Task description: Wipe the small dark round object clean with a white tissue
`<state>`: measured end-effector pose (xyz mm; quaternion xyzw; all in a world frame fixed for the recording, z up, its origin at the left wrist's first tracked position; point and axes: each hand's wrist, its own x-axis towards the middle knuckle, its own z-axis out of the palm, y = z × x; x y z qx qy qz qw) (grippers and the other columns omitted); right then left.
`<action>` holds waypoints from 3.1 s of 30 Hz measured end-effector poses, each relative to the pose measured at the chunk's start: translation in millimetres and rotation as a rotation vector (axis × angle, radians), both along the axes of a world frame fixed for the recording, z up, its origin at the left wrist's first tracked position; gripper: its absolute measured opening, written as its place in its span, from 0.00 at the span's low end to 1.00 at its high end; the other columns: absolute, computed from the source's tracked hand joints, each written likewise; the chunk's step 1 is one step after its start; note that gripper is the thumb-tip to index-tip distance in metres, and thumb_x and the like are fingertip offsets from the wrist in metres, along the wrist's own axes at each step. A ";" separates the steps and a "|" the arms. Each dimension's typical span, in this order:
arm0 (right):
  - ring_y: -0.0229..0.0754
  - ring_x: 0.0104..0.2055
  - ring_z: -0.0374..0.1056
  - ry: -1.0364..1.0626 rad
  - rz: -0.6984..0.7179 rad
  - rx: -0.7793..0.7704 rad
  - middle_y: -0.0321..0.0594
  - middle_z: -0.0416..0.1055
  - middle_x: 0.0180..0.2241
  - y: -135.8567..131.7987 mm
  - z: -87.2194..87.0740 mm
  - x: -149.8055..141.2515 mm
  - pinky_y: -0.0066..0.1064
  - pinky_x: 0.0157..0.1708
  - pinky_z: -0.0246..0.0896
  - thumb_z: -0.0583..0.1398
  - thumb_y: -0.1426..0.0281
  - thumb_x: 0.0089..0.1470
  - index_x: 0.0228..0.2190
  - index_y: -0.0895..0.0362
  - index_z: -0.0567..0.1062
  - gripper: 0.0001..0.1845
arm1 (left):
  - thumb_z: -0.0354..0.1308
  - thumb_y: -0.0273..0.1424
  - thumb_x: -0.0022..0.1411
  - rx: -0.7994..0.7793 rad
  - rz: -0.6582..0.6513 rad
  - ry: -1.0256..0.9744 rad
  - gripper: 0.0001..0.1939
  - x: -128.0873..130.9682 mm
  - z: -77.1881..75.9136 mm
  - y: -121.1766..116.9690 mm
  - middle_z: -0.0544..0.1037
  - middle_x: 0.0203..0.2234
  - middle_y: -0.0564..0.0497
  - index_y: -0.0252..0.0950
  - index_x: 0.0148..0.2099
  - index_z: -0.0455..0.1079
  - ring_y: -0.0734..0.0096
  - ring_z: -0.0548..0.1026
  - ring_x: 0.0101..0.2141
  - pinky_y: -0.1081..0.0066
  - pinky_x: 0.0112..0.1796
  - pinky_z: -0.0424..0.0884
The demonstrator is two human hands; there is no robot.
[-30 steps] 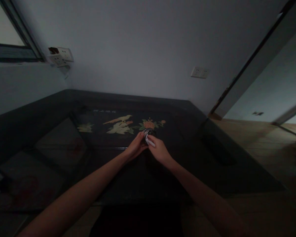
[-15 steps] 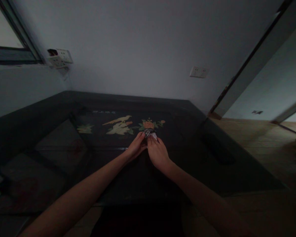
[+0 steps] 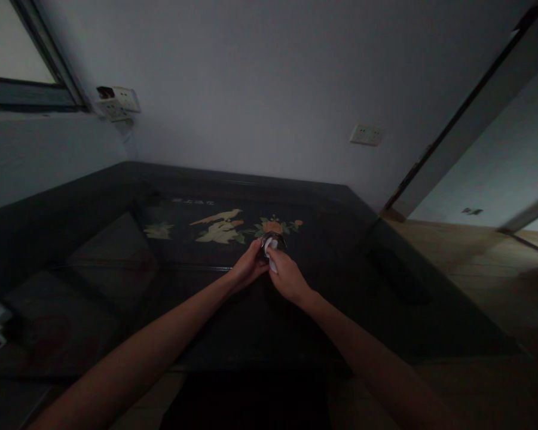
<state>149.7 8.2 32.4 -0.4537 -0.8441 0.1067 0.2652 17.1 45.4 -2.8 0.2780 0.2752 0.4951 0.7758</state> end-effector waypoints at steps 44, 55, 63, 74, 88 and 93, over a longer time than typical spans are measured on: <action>0.47 0.57 0.64 -0.057 -0.026 0.017 0.58 0.69 0.53 -5.1 -2.3 -10.6 0.40 0.59 0.55 0.47 0.84 0.51 0.55 0.70 0.62 0.28 | 0.47 0.36 0.68 -0.021 0.045 -0.018 0.16 2.0 4.0 -2.0 0.78 0.42 0.43 0.33 0.48 0.71 0.62 0.76 0.45 0.62 0.50 0.69; 0.54 0.64 0.54 -0.426 -0.192 0.206 0.67 0.58 0.59 -3.8 -4.9 -14.9 0.43 0.65 0.46 0.46 0.83 0.58 0.57 0.79 0.60 0.26 | 0.47 0.37 0.68 0.015 0.012 0.020 0.16 5.2 1.3 -1.3 0.76 0.48 0.44 0.37 0.51 0.69 0.64 0.73 0.49 0.62 0.53 0.66; 0.50 0.51 0.70 -0.493 -0.209 0.148 0.63 0.73 0.47 -10.3 10.1 -13.3 0.41 0.56 0.57 0.49 0.80 0.58 0.49 0.72 0.71 0.20 | 0.60 0.38 0.60 0.148 0.022 0.034 0.12 3.1 -3.8 -2.6 0.76 0.40 0.48 0.37 0.42 0.70 0.66 0.74 0.42 0.68 0.43 0.70; 0.44 0.44 0.72 0.108 -0.126 -0.125 0.45 0.76 0.44 -5.8 3.7 -8.8 0.30 0.44 0.63 0.54 0.75 0.57 0.49 0.59 0.70 0.18 | 0.52 0.37 0.66 0.060 0.087 -0.017 0.12 2.6 -1.6 -0.2 0.77 0.35 0.50 0.35 0.45 0.70 0.71 0.74 0.37 0.69 0.44 0.70; 0.51 0.63 0.53 0.037 -0.002 0.004 0.59 0.60 0.58 1.2 -14.1 -13.3 0.46 0.61 0.50 0.54 0.78 0.50 0.60 0.66 0.55 0.34 | 0.58 0.39 0.61 0.071 0.080 -0.036 0.18 3.8 -9.2 5.3 0.77 0.43 0.46 0.36 0.51 0.70 0.62 0.74 0.46 0.64 0.51 0.66; 0.49 0.56 0.63 0.030 -0.037 -0.014 0.53 0.69 0.52 0.7 -9.1 -6.9 0.42 0.56 0.58 0.55 0.76 0.53 0.54 0.62 0.64 0.25 | 0.54 0.38 0.64 0.013 0.076 -0.049 0.16 2.3 -6.2 5.4 0.78 0.40 0.46 0.34 0.49 0.70 0.64 0.75 0.44 0.64 0.52 0.66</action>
